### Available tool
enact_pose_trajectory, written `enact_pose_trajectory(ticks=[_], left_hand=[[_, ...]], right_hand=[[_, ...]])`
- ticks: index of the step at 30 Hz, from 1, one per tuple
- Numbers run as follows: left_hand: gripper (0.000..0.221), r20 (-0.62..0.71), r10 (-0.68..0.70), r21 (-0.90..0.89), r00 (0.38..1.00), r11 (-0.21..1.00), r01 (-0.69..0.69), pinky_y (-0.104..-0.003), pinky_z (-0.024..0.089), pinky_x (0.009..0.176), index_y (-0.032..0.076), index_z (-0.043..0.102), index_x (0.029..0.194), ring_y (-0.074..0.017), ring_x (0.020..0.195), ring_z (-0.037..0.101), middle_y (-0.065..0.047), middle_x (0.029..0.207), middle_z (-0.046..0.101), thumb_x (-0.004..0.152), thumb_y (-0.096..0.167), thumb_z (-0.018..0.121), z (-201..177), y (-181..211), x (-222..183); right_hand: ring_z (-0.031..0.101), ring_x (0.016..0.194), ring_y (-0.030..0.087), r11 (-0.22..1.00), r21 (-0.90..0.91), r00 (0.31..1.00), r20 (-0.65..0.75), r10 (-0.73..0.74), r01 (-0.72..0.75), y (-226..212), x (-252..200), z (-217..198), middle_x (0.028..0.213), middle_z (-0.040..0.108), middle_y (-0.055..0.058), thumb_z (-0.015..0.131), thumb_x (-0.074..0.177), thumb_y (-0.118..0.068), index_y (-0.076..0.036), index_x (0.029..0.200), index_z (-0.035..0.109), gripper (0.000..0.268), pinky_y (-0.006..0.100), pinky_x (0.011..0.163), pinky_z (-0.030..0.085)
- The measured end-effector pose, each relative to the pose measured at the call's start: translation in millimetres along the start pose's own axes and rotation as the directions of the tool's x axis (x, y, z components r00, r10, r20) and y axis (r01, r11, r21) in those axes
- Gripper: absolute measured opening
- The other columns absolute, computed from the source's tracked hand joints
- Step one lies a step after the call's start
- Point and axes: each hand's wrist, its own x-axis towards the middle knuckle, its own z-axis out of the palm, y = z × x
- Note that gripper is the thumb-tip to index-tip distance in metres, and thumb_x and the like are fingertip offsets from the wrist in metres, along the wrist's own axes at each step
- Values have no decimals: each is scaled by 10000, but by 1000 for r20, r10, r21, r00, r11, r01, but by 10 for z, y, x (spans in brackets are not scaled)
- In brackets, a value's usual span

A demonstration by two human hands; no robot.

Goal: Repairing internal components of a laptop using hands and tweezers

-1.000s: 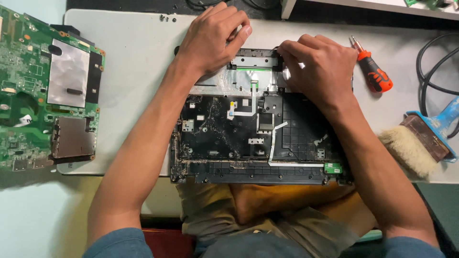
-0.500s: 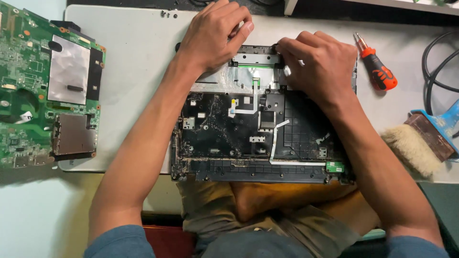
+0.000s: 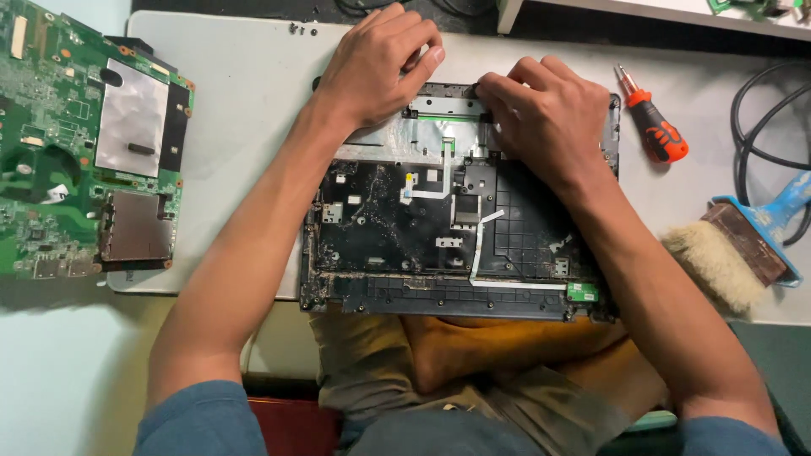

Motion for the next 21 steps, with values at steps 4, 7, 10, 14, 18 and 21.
enact_pose_trajectory(ticks=[4, 7, 10, 14, 18, 21], left_hand=[[147, -7, 31, -13, 1000, 999, -31, -475, 532, 872, 72, 705, 1104, -297, 889, 568, -54, 927, 638, 1229, 148, 691, 3, -28, -3], [133, 7, 7, -11, 1000, 1000, -7, -464, 527, 820, 69, 727, 1115, -286, 895, 576, -56, 932, 651, 1222, 147, 707, -6, -30, 1], [142, 9, -51, -21, 999, 998, 51, -453, 512, 760, 72, 744, 1131, -264, 913, 578, -49, 940, 668, 1238, 158, 713, -30, 4, -13], [140, -6, -46, -6, 999, 999, 46, -452, 508, 757, 73, 748, 1131, -264, 915, 572, -47, 946, 666, 1237, 157, 714, -51, 21, 11], [155, 3, -66, -14, 998, 998, 66, -435, 509, 749, 72, 754, 1131, -250, 906, 572, -45, 937, 671, 1238, 173, 705, -36, 24, -6], [145, 7, -56, -18, 998, 998, 56, -448, 504, 768, 72, 745, 1137, -262, 910, 567, -46, 938, 654, 1237, 166, 698, -55, 36, -1]], right_hand=[[597, 771, 155, 999, -37, 1000, -6, 23, -24, -40, 19, -19, 910, 661, -107, 858, 1156, -237, -358, 1063, 757, 183, 357, 524, 338], [594, 755, 162, 998, -62, 1000, -19, -17, 16, -15, 36, -28, 922, 677, -123, 898, 1095, -295, -383, 1055, 748, 178, 349, 558, 407], [585, 755, 137, 996, -91, 999, -38, -2, -2, -77, 28, -32, 894, 666, -128, 913, 1128, -306, -372, 998, 735, 230, 324, 559, 380], [557, 756, 133, 994, -111, 996, -82, -22, 13, -98, 58, -29, 898, 641, -126, 855, 952, -172, -348, 993, 719, 226, 312, 544, 368], [571, 742, 135, 993, -118, 999, -36, 19, -23, -51, 10, -33, 892, 633, -116, 897, 1140, -353, -364, 954, 719, 258, 328, 511, 371], [597, 763, 140, 997, -74, 996, -84, -4, -2, -96, 32, 52, 921, 653, -131, 890, 1003, -230, -386, 988, 734, 221, 330, 528, 383]])
